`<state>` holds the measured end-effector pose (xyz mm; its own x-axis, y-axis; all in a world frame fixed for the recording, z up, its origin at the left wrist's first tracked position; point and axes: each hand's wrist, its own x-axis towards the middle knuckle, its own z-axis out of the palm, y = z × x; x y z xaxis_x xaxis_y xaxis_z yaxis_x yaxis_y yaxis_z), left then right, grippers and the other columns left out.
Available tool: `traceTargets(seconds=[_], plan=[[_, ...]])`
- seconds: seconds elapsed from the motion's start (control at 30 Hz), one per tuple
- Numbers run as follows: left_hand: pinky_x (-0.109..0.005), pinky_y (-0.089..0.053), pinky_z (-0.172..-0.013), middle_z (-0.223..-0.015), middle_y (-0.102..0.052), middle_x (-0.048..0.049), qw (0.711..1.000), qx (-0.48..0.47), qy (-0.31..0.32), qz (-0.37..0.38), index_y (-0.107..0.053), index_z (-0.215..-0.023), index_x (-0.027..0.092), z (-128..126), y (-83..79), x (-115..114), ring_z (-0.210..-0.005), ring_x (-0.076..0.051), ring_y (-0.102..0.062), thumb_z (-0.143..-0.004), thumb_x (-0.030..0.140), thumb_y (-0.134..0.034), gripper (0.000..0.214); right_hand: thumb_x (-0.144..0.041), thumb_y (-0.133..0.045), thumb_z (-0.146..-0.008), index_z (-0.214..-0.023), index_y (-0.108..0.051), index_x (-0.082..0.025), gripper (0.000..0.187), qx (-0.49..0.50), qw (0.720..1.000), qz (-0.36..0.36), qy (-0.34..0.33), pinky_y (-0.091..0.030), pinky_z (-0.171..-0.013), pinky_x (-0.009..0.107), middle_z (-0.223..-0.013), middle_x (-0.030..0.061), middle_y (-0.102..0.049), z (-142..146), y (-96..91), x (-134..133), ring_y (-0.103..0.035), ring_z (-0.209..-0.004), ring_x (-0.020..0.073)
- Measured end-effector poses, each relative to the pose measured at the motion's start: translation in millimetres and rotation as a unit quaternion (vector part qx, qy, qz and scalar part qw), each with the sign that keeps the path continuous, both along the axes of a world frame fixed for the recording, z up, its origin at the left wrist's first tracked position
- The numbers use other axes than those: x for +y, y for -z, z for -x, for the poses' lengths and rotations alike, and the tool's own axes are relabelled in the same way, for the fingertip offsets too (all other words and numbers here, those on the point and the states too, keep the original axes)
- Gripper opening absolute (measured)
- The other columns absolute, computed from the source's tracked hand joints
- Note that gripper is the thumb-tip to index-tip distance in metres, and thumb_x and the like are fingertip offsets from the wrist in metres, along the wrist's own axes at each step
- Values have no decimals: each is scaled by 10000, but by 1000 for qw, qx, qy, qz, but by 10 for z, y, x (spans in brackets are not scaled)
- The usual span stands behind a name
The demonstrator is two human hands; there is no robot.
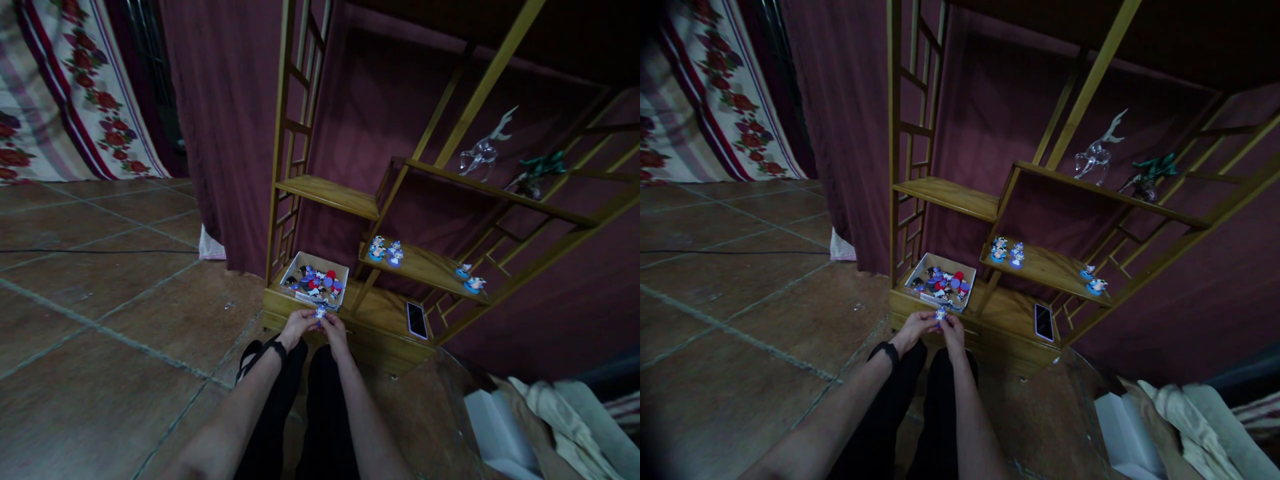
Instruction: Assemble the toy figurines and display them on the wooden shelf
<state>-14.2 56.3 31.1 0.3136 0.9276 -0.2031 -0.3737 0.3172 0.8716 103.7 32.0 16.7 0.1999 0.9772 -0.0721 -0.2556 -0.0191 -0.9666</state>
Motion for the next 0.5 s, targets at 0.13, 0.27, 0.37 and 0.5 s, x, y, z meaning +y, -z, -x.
traceTargets(seconds=[0.13,0.27,0.37,0.5], plan=[[-250,-489,-589,-641,-681,-64,999,20,-13,-21,-676,-797,84,-23,25,-1,-531,-133,-612,-505,241,-785,349,-364,-659,-579,-778,-613,-180,275,-11,1000,2,8,-484,-552,260,-722,1,-658,18,11,12,-593,-582,141],[-254,-484,-584,-639,-679,-51,998,31,-32,-48,-665,-803,93,-42,31,-15,-536,-134,-606,-509,216,-772,336,-352,-642,-582,-795,-585,-192,273,-36,999,2,22,-488,-565,264,-744,-2,-651,33,13,10,-596,-624,151],[-260,-486,-614,-710,-691,-47,997,12,-40,-69,-651,-870,111,-47,29,-26,-609,-147,-620,-497,166,-762,393,-326,-628,-593,-863,-570,-204,301,-41,999,-14,26,-498,-614,277,-833,7,-648,28,31,6,-605,-716,166],[-257,-476,-647,-711,-682,-26,995,-24,-53,-78,-628,-938,126,-37,20,-35,-636,-137,-614,-497,121,-739,455,-314,-582,-640,-939,-554,-215,316,-72,996,-53,27,-491,-723,309,-980,26,-630,-3,71,11,-595,-852,185]])
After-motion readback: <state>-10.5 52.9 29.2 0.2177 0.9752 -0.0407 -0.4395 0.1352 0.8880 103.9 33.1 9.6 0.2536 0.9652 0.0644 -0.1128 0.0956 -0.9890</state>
